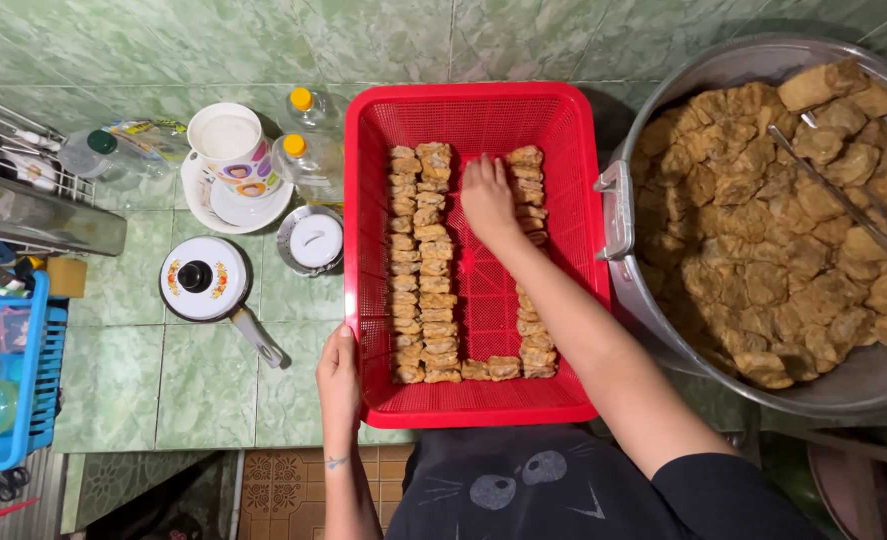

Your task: Arranging pieces of fried food from a large pot into neat rows in a plastic basket

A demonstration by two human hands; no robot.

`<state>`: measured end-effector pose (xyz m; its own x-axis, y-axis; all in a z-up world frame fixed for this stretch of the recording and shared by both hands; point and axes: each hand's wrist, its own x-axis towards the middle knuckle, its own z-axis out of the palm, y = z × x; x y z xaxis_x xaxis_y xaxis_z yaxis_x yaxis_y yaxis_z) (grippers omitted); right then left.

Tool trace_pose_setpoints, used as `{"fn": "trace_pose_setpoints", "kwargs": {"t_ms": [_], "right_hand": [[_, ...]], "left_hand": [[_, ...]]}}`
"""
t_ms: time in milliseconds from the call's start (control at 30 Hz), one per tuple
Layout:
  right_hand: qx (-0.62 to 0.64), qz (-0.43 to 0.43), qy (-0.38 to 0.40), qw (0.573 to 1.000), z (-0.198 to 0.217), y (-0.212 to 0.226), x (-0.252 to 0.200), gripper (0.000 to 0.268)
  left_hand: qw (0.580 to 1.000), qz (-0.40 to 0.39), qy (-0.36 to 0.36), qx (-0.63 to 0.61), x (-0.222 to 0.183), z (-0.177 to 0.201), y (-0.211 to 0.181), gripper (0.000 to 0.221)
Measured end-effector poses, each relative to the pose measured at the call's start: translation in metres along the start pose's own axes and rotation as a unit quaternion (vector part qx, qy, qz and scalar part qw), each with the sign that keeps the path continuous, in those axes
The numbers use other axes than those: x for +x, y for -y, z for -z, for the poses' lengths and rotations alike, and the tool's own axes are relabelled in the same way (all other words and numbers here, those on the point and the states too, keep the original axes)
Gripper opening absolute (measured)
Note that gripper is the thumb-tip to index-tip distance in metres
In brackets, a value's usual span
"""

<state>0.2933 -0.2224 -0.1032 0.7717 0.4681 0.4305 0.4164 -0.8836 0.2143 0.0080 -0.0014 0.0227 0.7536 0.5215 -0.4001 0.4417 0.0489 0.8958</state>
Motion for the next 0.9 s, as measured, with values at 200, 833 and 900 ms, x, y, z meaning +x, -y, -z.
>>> {"fn": "trace_pose_setpoints", "kwargs": {"t_ms": [200, 833, 900], "right_hand": [[-0.199, -0.038, 0.423, 0.883, 0.103, 0.017, 0.016, 0.051], [0.197, -0.065, 0.26, 0.943, 0.177, -0.007, -0.027, 0.058], [0.291, -0.01, 0.053, 0.955, 0.228, -0.025, -0.053, 0.039]], "left_hand": [[1.0, -0.005, 0.001, 0.001, -0.009, 0.0, -0.011, 0.038], [1.0, -0.022, 0.007, 0.009, -0.002, 0.001, 0.008, 0.038], [1.0, -0.019, 0.005, -0.001, -0.007, 0.0, 0.004, 0.038]]}}
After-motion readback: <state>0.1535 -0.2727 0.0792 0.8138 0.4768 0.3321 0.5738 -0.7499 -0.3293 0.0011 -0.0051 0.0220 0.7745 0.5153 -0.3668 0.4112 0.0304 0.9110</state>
